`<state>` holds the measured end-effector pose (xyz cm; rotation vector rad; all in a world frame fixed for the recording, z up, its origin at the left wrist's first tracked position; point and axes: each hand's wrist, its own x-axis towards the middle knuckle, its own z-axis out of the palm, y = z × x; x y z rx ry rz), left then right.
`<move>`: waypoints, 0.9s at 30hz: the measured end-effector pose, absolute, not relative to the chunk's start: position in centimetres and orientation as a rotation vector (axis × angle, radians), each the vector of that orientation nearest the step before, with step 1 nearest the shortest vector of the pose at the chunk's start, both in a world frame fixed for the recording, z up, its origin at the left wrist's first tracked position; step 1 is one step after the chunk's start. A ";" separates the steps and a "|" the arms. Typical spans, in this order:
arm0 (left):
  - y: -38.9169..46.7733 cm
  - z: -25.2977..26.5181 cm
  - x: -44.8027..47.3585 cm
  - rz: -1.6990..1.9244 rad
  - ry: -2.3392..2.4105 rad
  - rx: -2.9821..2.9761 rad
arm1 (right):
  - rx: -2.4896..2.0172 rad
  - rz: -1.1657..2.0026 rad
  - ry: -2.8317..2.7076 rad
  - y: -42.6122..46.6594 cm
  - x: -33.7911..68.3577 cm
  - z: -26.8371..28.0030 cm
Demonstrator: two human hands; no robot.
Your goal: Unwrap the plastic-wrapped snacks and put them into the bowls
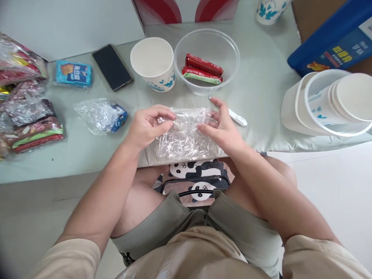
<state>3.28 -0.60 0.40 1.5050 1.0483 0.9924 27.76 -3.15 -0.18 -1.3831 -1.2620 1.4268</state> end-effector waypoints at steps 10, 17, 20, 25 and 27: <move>-0.8 0.8 3.9 0.724 0.822 0.915 | -1.326 1.455 -1.075 -3.2 27.2 2.0; -0.9 0.2 4.9 0.750 0.993 1.060 | -1.326 1.647 -1.255 -3.1 27.7 0.7; -1.0 -0.1 4.6 0.752 1.035 1.099 | -1.403 1.532 -1.376 -3.0 27.6 0.6; -0.7 0.4 3.9 0.785 0.993 0.991 | -1.240 1.500 -1.219 -2.4 27.0 0.8; -0.3 0.6 3.7 0.792 0.967 0.988 | -1.183 1.539 -1.147 -2.2 27.0 1.0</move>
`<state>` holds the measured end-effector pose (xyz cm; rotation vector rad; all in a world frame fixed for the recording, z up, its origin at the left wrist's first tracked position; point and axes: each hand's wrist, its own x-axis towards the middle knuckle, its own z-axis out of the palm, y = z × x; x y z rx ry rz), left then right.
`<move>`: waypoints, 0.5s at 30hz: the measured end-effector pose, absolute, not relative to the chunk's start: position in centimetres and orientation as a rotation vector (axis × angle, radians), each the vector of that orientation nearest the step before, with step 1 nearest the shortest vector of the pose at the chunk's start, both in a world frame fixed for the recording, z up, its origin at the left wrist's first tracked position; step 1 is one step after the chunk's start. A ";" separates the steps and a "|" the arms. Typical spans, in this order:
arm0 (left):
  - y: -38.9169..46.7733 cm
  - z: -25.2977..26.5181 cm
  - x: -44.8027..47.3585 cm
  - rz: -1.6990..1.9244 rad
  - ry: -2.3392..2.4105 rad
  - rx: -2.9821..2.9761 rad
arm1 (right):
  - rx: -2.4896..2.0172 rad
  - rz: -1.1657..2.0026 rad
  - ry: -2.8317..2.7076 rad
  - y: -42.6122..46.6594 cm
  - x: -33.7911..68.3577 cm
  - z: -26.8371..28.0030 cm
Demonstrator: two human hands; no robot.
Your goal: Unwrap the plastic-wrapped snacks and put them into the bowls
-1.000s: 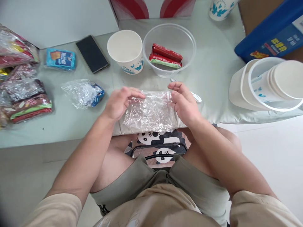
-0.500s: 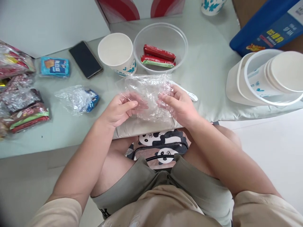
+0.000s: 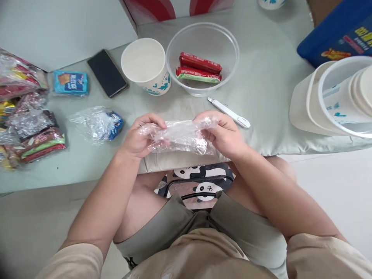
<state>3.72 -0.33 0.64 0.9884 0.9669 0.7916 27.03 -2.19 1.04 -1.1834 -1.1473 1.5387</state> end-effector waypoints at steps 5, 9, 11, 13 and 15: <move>0.3 0.4 3.3 0.770 1.027 1.062 | -1.084 1.643 -1.291 -1.9 28.2 1.2; -0.1 0.5 3.1 0.798 1.109 1.239 | -1.221 1.338 -1.623 -1.9 28.9 0.7; -0.5 0.9 3.0 0.757 1.110 1.320 | -1.320 1.115 -1.654 -1.9 28.9 0.6; -0.9 1.2 2.8 0.700 1.081 1.385 | -1.326 1.069 -1.570 -1.9 28.7 0.8; -1.1 1.4 2.7 0.647 1.016 1.448 | -1.232 1.299 -1.511 -1.9 28.6 1.2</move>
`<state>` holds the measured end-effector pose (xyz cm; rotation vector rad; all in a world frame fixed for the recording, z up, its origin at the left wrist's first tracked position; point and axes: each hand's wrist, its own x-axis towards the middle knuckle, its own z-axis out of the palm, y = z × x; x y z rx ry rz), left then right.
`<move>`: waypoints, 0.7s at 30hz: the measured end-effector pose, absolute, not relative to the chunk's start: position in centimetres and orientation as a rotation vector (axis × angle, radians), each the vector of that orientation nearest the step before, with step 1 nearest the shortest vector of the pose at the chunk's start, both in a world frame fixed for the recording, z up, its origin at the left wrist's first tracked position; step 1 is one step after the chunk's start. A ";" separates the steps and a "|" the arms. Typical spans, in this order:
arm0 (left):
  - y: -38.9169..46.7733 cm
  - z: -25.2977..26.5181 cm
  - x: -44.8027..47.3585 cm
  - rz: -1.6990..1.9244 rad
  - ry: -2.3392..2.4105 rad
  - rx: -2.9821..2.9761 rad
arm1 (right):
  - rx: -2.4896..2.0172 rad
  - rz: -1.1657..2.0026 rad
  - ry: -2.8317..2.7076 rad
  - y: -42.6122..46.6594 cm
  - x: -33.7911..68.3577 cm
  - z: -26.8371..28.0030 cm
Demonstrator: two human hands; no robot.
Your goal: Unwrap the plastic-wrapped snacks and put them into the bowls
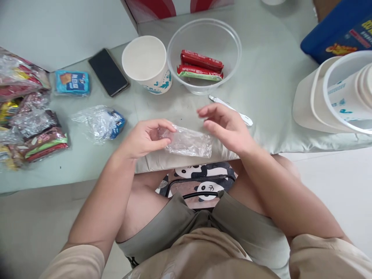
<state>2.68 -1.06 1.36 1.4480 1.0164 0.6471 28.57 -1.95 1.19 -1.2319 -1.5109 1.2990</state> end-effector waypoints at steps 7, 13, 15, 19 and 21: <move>-1.4 0.7 3.3 0.985 1.154 1.827 | -1.238 1.791 -1.966 -2.1 27.5 2.4; -3.4 1.9 5.2 1.177 1.229 2.155 | -1.217 1.719 -1.917 -2.3 26.7 2.4; -3.6 1.9 5.7 1.037 1.193 2.096 | -1.159 1.691 -1.897 -2.4 26.5 2.2; -3.1 1.1 6.1 0.797 1.085 1.783 | -0.996 1.557 -1.854 -2.7 26.3 1.6; -2.8 0.9 5.9 0.767 1.056 1.642 | -1.000 1.467 -1.858 -2.7 26.2 1.2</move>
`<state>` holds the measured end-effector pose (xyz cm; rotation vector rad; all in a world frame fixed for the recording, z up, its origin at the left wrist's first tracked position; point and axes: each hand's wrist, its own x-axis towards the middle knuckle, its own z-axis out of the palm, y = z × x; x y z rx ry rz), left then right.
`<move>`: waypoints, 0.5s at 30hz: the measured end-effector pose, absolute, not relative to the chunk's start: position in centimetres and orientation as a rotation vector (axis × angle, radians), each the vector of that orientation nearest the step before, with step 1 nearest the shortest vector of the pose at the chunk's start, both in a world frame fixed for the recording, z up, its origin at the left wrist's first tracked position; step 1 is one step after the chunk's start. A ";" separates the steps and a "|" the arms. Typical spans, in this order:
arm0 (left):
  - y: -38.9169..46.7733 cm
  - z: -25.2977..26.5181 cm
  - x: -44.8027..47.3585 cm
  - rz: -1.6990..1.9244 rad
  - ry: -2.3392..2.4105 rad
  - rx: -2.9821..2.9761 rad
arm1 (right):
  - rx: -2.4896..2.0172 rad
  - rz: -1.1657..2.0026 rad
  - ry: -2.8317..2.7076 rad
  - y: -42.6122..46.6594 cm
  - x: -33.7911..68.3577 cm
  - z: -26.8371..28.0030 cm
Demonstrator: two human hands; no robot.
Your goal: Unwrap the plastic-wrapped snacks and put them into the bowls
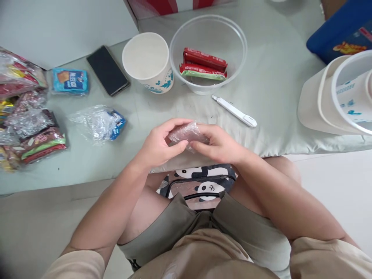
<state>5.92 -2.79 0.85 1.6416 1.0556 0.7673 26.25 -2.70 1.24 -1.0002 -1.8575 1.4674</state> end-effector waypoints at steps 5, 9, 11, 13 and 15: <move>-2.2 0.6 5.5 0.823 1.015 1.399 | -1.253 1.044 -1.714 -2.7 25.9 0.3; -2.0 0.6 5.5 0.844 0.995 1.223 | -1.249 1.151 -1.551 -2.7 25.0 0.0; -2.0 0.8 5.4 0.830 1.030 1.186 | -1.283 1.198 -1.475 -3.0 24.5 0.1; -2.2 1.0 5.2 0.783 1.048 1.204 | -1.312 1.244 -1.456 -3.4 24.2 0.3; -2.2 1.3 4.8 0.767 1.046 1.236 | -1.328 1.284 -1.493 -3.8 24.2 0.8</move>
